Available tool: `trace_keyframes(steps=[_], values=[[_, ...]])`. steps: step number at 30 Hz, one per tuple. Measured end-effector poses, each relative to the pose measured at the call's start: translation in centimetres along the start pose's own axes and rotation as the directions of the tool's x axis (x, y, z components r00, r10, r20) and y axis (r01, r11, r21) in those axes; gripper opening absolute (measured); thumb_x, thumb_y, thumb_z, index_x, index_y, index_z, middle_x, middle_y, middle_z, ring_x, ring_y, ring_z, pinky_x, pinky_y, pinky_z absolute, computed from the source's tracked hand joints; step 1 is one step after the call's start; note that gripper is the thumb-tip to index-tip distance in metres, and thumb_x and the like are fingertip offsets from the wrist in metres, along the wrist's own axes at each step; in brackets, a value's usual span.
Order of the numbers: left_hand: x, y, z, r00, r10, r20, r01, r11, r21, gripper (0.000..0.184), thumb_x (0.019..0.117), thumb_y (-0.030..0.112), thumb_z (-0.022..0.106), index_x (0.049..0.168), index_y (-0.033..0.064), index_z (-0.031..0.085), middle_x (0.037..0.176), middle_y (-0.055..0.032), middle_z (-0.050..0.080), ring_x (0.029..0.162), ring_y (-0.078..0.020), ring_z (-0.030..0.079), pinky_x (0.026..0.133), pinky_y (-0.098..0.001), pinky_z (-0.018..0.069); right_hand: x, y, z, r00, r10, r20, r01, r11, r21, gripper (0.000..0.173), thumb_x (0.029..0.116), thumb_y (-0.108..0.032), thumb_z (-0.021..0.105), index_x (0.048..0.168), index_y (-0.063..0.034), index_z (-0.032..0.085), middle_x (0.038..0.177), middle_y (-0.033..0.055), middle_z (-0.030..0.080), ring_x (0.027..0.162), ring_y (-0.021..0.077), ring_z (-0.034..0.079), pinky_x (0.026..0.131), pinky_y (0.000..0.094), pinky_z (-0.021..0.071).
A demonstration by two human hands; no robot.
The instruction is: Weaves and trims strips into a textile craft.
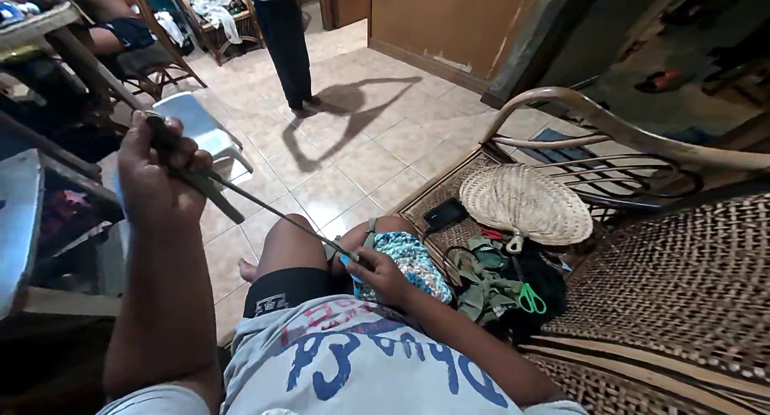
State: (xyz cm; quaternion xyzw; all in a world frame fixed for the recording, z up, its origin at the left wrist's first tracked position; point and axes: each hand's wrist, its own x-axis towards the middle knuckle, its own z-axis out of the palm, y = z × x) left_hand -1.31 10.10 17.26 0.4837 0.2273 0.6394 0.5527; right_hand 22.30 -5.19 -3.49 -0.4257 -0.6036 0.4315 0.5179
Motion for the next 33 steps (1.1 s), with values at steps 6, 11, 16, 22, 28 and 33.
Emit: trace_keyframes(steps=[6, 11, 16, 22, 28, 33], values=[[3.1, -2.2, -3.3, 0.958, -0.206, -0.198, 0.187, 0.976, -0.114, 0.042, 0.1121, 0.029, 0.025, 0.083, 0.0201, 0.055, 0.067, 0.0089, 0.055, 0.050, -0.0001, 0.047, 0.052, -0.0132, 0.0446, -0.3, 0.6, -0.5, 0.999, -0.051, 0.016, 0.051, 0.999, 0.001, 0.029, 0.1052, -0.022, 0.052, 0.092, 0.0000, 0.065, 0.078, -0.0069, 0.056, 0.070, -0.0073, 0.049, 0.067, 0.0128, 0.0429], [4.0, -2.7, -4.9, 0.926, -0.259, -0.275, 0.212, 0.959, -0.191, 0.038, 0.1117, 0.028, 0.028, 0.084, 0.0189, 0.052, 0.066, 0.0074, 0.052, 0.049, -0.0007, 0.045, 0.049, -0.0127, 0.0423, -0.6, 0.7, -0.4, 0.999, -0.041, 0.033, 0.042, 0.999, -0.018, 0.030, 0.1053, -0.021, 0.053, 0.090, 0.0008, 0.065, 0.079, -0.0052, 0.056, 0.072, -0.0065, 0.050, 0.069, 0.0130, 0.0432], [5.5, -5.2, -6.8, 0.875, -0.326, -0.359, 0.278, 0.944, -0.179, 0.035, 0.1111, 0.026, 0.028, 0.084, 0.0188, 0.049, 0.063, 0.0077, 0.049, 0.047, -0.0007, 0.043, 0.048, -0.0132, 0.0412, -0.6, 1.1, -0.1, 0.996, -0.074, 0.055, 0.074, 0.997, 0.004, 0.029, 0.1051, -0.020, 0.053, 0.088, 0.0008, 0.064, 0.080, -0.0050, 0.056, 0.074, -0.0060, 0.050, 0.070, 0.0132, 0.0433], [6.7, -9.3, -8.5, 0.856, -0.383, -0.346, 0.351, 0.924, -0.153, 0.033, 0.1114, 0.027, 0.029, 0.088, 0.0173, 0.049, 0.066, 0.0066, 0.051, 0.049, -0.0013, 0.045, 0.049, -0.0148, 0.0436, -0.6, 0.7, -0.8, 0.997, 0.083, -0.005, -0.082, 0.994, 0.074, 0.024, 0.1059, -0.019, 0.050, 0.096, -0.0017, 0.064, 0.078, -0.0091, 0.055, 0.067, -0.0066, 0.048, 0.064, 0.0135, 0.0429], [3.0, -11.9, -8.4, 0.879, -0.477, -0.019, 0.367, 0.649, 0.667, 0.055, 0.1072, 0.030, 0.046, 0.157, 0.0117, 0.032, 0.141, -0.0183, 0.053, 0.119, -0.0307, 0.059, 0.095, -0.0514, 0.0516, 0.4, -0.1, -2.7, 0.961, 0.238, -0.139, -0.177, 0.920, 0.348, 0.014, 0.1045, -0.008, 0.051, 0.112, 0.0004, 0.059, 0.090, -0.0004, 0.066, 0.084, 0.0063, 0.065, 0.086, 0.0268, 0.0558], [-4.9, -13.3, -6.3, 0.496, -0.827, 0.266, 0.145, 0.381, 0.913, 0.038, 0.1082, 0.027, 0.046, 0.121, -0.0049, 0.063, 0.106, -0.0156, 0.068, 0.088, -0.0203, 0.066, 0.081, -0.0409, 0.0561, 1.0, -0.5, -4.6, 0.915, 0.292, -0.279, -0.106, 0.841, 0.531, 0.023, 0.1077, -0.007, 0.039, 0.108, -0.0048, 0.061, 0.098, 0.0030, 0.068, 0.089, 0.0119, 0.066, 0.084, 0.0297, 0.0562]])
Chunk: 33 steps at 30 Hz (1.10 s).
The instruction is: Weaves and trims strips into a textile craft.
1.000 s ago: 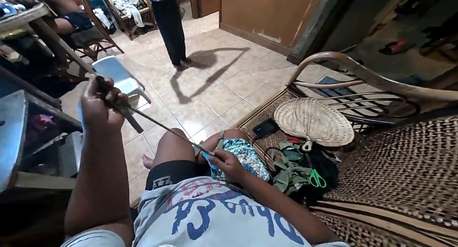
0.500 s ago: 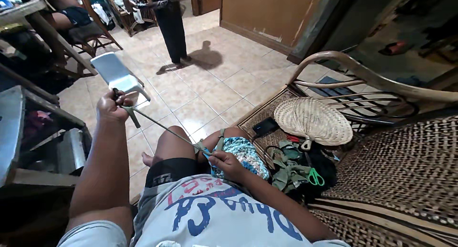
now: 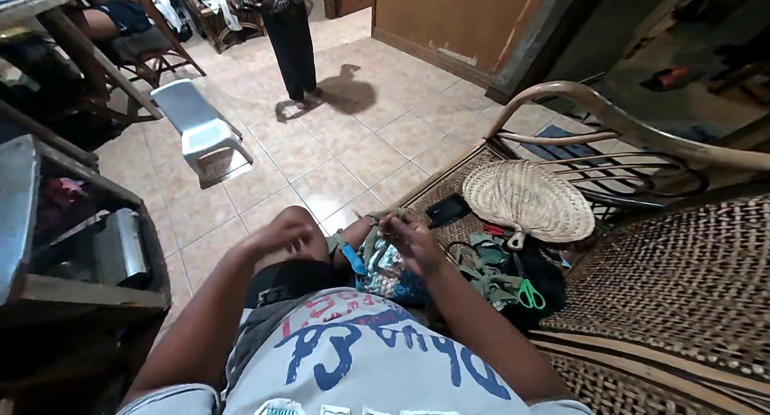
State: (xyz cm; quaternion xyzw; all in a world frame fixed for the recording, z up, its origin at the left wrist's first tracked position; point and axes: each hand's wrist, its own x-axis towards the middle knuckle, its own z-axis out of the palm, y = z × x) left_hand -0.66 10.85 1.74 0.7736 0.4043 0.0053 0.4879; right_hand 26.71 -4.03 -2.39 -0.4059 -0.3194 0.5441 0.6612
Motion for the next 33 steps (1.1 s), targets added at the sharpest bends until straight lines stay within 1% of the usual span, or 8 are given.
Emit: trace_keyframes(steps=[3, 5, 7, 12, 15, 19, 27, 33], values=[[0.2, 0.0, 5.8, 0.930, 0.025, 0.367, -0.092, 0.982, 0.165, 0.046, 0.1078, 0.039, 0.046, 0.121, 0.0009, 0.068, 0.106, -0.0140, 0.070, 0.092, -0.0207, 0.066, 0.087, -0.0444, 0.0537, 0.5, -1.6, -0.2, 1.000, -0.021, -0.005, 0.020, 0.998, -0.060, 0.027, 0.1092, -0.011, 0.036, 0.114, -0.0075, 0.062, 0.102, 0.0013, 0.069, 0.093, 0.0106, 0.066, 0.085, 0.0288, 0.0559], [0.6, 0.9, 8.5, 0.907, -0.055, 0.418, -0.028, 0.982, 0.189, 0.049, 0.1082, 0.041, 0.048, 0.130, 0.0005, 0.065, 0.123, -0.0215, 0.066, 0.116, -0.0319, 0.063, 0.105, -0.0563, 0.0442, 0.9, -2.9, -0.4, 1.000, -0.022, 0.015, 0.024, 0.990, -0.142, 0.032, 0.1098, -0.017, 0.037, 0.135, -0.0081, 0.054, 0.111, 0.0039, 0.069, 0.098, 0.0127, 0.067, 0.088, 0.0312, 0.0556], [1.3, 1.3, 10.0, 0.927, -0.063, 0.371, 0.002, 0.987, 0.162, 0.049, 0.1083, 0.041, 0.048, 0.125, -0.0022, 0.065, 0.120, -0.0219, 0.066, 0.113, -0.0306, 0.062, 0.103, -0.0546, 0.0441, 1.3, -4.0, -1.4, 0.999, -0.009, 0.041, 0.025, 0.916, -0.401, 0.045, 0.1095, -0.021, 0.039, 0.153, -0.0096, 0.036, 0.121, 0.0067, 0.066, 0.102, 0.0144, 0.066, 0.090, 0.0328, 0.0552], [2.4, 1.9, 10.9, 0.960, 0.015, 0.280, -0.038, 0.996, 0.076, 0.044, 0.1050, 0.037, 0.057, 0.119, -0.0036, 0.065, 0.113, -0.0203, 0.067, 0.105, -0.0267, 0.064, 0.098, -0.0500, 0.0480, 0.8, -2.2, -8.4, 0.981, -0.002, -0.192, -0.190, 0.132, -0.973, 0.048, 0.1068, -0.038, 0.053, 0.133, 0.0007, 0.063, 0.128, 0.0279, 0.063, 0.123, 0.0460, 0.059, 0.104, 0.0656, 0.0428], [3.0, 2.1, 11.6, 0.964, 0.013, 0.265, -0.005, 1.000, -0.029, 0.042, 0.1043, 0.036, 0.058, 0.120, -0.0023, 0.064, 0.111, -0.0165, 0.066, 0.100, -0.0209, 0.063, 0.095, -0.0446, 0.0494, 1.1, 0.9, -12.0, 0.953, 0.179, -0.243, -0.291, 0.323, -0.901, 0.047, 0.1103, -0.032, 0.045, 0.141, 0.0029, 0.055, 0.139, 0.0272, 0.057, 0.132, 0.0398, 0.054, 0.112, 0.0563, 0.0389], [3.8, 1.8, 13.0, 0.987, 0.013, 0.161, 0.031, 0.964, -0.264, 0.031, 0.1025, 0.025, 0.062, 0.114, -0.0034, 0.064, 0.101, -0.0099, 0.066, 0.088, -0.0117, 0.063, 0.085, -0.0336, 0.0532, 1.3, 4.3, -12.8, 0.965, 0.082, -0.248, -0.247, 0.591, -0.768, 0.049, 0.1058, -0.029, 0.056, 0.140, 0.0066, 0.052, 0.136, 0.0271, 0.058, 0.125, 0.0338, 0.058, 0.108, 0.0457, 0.0455], [3.8, 0.7, 14.1, 0.991, -0.121, 0.048, 0.127, 0.813, -0.568, 0.027, 0.1023, 0.014, 0.061, 0.123, -0.0039, 0.058, 0.105, -0.0112, 0.065, 0.088, -0.0146, 0.066, 0.081, -0.0341, 0.0564, 0.1, 3.8, -12.0, 0.958, 0.118, -0.261, -0.284, 0.495, -0.821, 0.043, 0.1054, -0.033, 0.057, 0.120, 0.0069, 0.064, 0.118, 0.0261, 0.064, 0.110, 0.0336, 0.062, 0.100, 0.0502, 0.0462], [3.6, 0.3, 13.7, 0.989, -0.138, 0.060, 0.146, 0.781, -0.607, 0.027, 0.1020, 0.011, 0.061, 0.124, -0.0033, 0.057, 0.105, -0.0108, 0.066, 0.088, -0.0149, 0.066, 0.081, -0.0341, 0.0565, -0.7, 5.1, -11.3, 0.935, 0.028, -0.354, -0.307, 0.563, -0.767, 0.053, 0.1017, -0.035, 0.063, 0.133, 0.0075, 0.056, 0.134, 0.0278, 0.058, 0.125, 0.0368, 0.057, 0.108, 0.0500, 0.0443]])
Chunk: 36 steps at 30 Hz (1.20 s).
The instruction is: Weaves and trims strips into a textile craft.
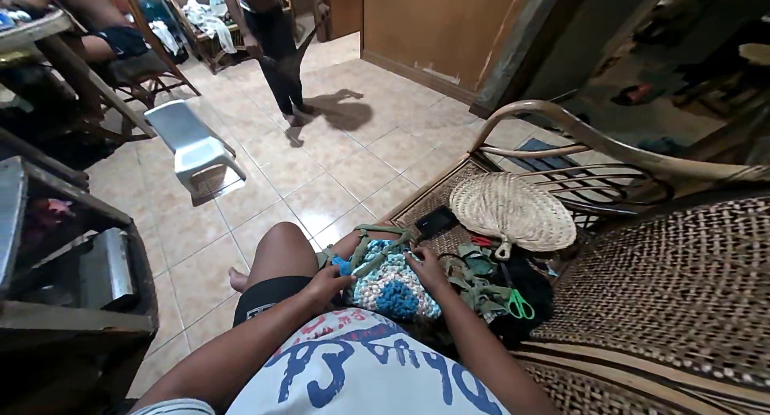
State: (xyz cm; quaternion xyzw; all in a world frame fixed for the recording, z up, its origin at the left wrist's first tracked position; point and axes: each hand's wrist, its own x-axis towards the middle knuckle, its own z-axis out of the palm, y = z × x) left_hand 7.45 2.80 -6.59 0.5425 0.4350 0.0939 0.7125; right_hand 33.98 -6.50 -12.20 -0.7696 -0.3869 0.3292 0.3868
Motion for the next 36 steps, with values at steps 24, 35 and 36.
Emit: trace_keyframes(steps=[24, 35, 36], values=[[-0.8, -0.2, -0.5, 0.998, -0.018, 0.054, 0.026, 0.988, -0.154, 0.028, 0.1041, 0.016, 0.058, 0.125, -0.0016, 0.052, 0.100, -0.0083, 0.065, 0.084, -0.0147, 0.066, 0.080, -0.0339, 0.0569, -0.6, -2.7, -2.5, 0.965, 0.014, 0.262, 0.071, 0.948, -0.311, 0.053, 0.1041, -0.035, 0.059, 0.140, 0.0040, 0.052, 0.136, 0.0289, 0.056, 0.127, 0.0409, 0.056, 0.109, 0.0568, 0.0421], [-1.1, 0.6, -0.4, 0.997, -0.032, -0.067, 0.015, 0.970, -0.244, 0.027, 0.1064, 0.019, 0.055, 0.125, -0.0004, 0.054, 0.105, -0.0091, 0.066, 0.087, -0.0146, 0.066, 0.078, -0.0318, 0.0571, -4.1, -7.9, 0.4, 0.908, -0.405, 0.107, 0.416, 0.904, -0.103, 0.035, 0.0990, -0.022, 0.065, 0.123, 0.0041, 0.067, 0.120, 0.0219, 0.067, 0.111, 0.0319, 0.065, 0.099, 0.0455, 0.0519], [-1.1, 0.6, -0.4, 0.997, -0.020, -0.071, 0.003, 0.974, -0.226, 0.026, 0.1068, 0.019, 0.054, 0.124, 0.0000, 0.056, 0.104, -0.0082, 0.066, 0.086, -0.0135, 0.066, 0.077, -0.0308, 0.0568, -4.3, -8.3, 0.6, 0.896, -0.419, 0.147, 0.433, 0.898, -0.079, 0.032, 0.1002, -0.021, 0.063, 0.119, 0.0037, 0.068, 0.117, 0.0204, 0.068, 0.107, 0.0289, 0.067, 0.096, 0.0421, 0.0537]])
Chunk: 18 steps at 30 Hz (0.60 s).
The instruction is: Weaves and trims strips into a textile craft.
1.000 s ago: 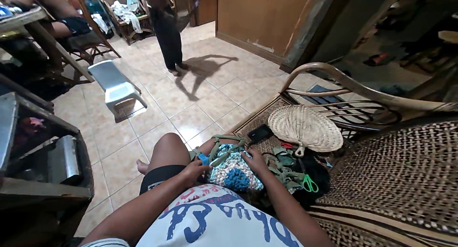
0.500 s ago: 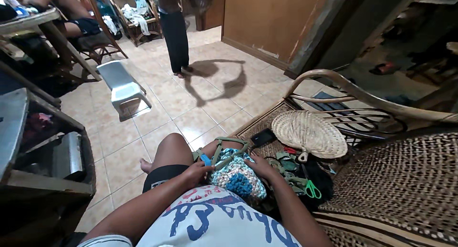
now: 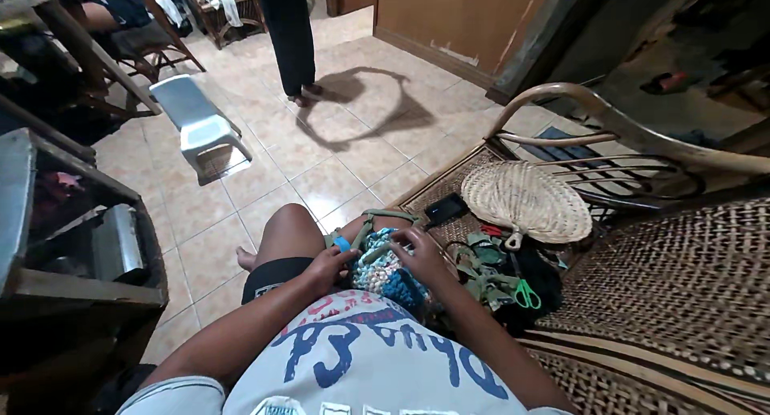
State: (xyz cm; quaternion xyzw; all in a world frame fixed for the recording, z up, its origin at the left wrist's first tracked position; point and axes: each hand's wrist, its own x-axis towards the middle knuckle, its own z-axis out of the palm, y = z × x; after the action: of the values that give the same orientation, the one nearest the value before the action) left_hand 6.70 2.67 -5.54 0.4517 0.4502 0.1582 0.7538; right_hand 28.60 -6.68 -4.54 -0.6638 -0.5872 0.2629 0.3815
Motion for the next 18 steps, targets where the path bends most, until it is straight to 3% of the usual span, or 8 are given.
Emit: trace_keyframes(steps=[3, 9, 11, 13, 15, 18], values=[[0.0, 0.1, 0.0, 0.998, 0.066, 0.001, -0.066, 0.994, 0.085, 0.026, 0.1078, 0.020, 0.051, 0.122, 0.0006, 0.060, 0.103, -0.0061, 0.065, 0.082, -0.0108, 0.064, 0.075, -0.0287, 0.0553, 0.3, -1.3, 0.9, 0.995, -0.068, 0.077, 0.065, 0.997, 0.042, 0.026, 0.1014, -0.018, 0.060, 0.110, 0.0024, 0.073, 0.110, 0.0188, 0.069, 0.098, 0.0251, 0.067, 0.090, 0.0373, 0.0549], [0.0, 0.1, -0.3, 0.967, 0.249, 0.059, -0.256, 0.942, 0.216, 0.027, 0.1073, 0.019, 0.052, 0.114, -0.0054, 0.063, 0.101, -0.0085, 0.069, 0.089, -0.0120, 0.068, 0.085, -0.0326, 0.0582, 1.6, -2.7, 2.5, 0.935, 0.034, 0.354, -0.018, 0.999, -0.049, 0.035, 0.1049, -0.025, 0.056, 0.120, 0.0039, 0.070, 0.120, 0.0230, 0.065, 0.113, 0.0329, 0.063, 0.103, 0.0470, 0.0482], [0.1, 0.0, -0.6, 0.938, 0.334, 0.092, -0.346, 0.900, 0.266, 0.024, 0.1059, 0.018, 0.054, 0.110, -0.0026, 0.066, 0.096, -0.0037, 0.069, 0.084, -0.0073, 0.067, 0.081, -0.0284, 0.0575, 2.0, -2.9, 3.0, 0.918, 0.043, 0.395, -0.050, 0.999, 0.007, 0.037, 0.1044, -0.026, 0.058, 0.114, 0.0085, 0.068, 0.115, 0.0243, 0.065, 0.109, 0.0318, 0.063, 0.100, 0.0456, 0.0482], [0.2, -0.1, -0.8, 0.916, 0.387, 0.110, -0.402, 0.876, 0.267, 0.021, 0.1046, 0.017, 0.056, 0.108, 0.0001, 0.068, 0.090, 0.0015, 0.068, 0.077, -0.0025, 0.063, 0.074, -0.0232, 0.0545, 2.2, -3.1, 3.2, 0.919, 0.088, 0.384, -0.133, 0.987, 0.093, 0.033, 0.1038, -0.022, 0.059, 0.110, 0.0083, 0.068, 0.109, 0.0201, 0.067, 0.100, 0.0232, 0.064, 0.094, 0.0388, 0.0503], [0.0, 0.1, -0.8, 0.923, 0.368, 0.108, -0.384, 0.880, 0.279, 0.022, 0.1044, 0.018, 0.057, 0.111, -0.0003, 0.068, 0.093, 0.0008, 0.068, 0.077, -0.0026, 0.063, 0.073, -0.0230, 0.0547, 2.5, -3.2, 3.2, 0.914, 0.140, 0.382, -0.218, 0.961, 0.170, 0.028, 0.1034, -0.020, 0.060, 0.109, 0.0070, 0.068, 0.104, 0.0160, 0.067, 0.092, 0.0158, 0.063, 0.089, 0.0336, 0.0506], [-0.6, 1.1, -1.0, 0.972, 0.157, 0.172, -0.211, 0.905, 0.368, 0.033, 0.1058, 0.023, 0.056, 0.125, -0.0026, 0.061, 0.108, -0.0077, 0.066, 0.090, -0.0093, 0.065, 0.083, -0.0301, 0.0563, 2.5, -3.0, 3.2, 0.898, 0.214, 0.384, -0.342, 0.890, 0.302, 0.025, 0.1022, -0.020, 0.062, 0.107, 0.0034, 0.067, 0.096, 0.0084, 0.066, 0.083, 0.0092, 0.060, 0.079, 0.0287, 0.0508]])
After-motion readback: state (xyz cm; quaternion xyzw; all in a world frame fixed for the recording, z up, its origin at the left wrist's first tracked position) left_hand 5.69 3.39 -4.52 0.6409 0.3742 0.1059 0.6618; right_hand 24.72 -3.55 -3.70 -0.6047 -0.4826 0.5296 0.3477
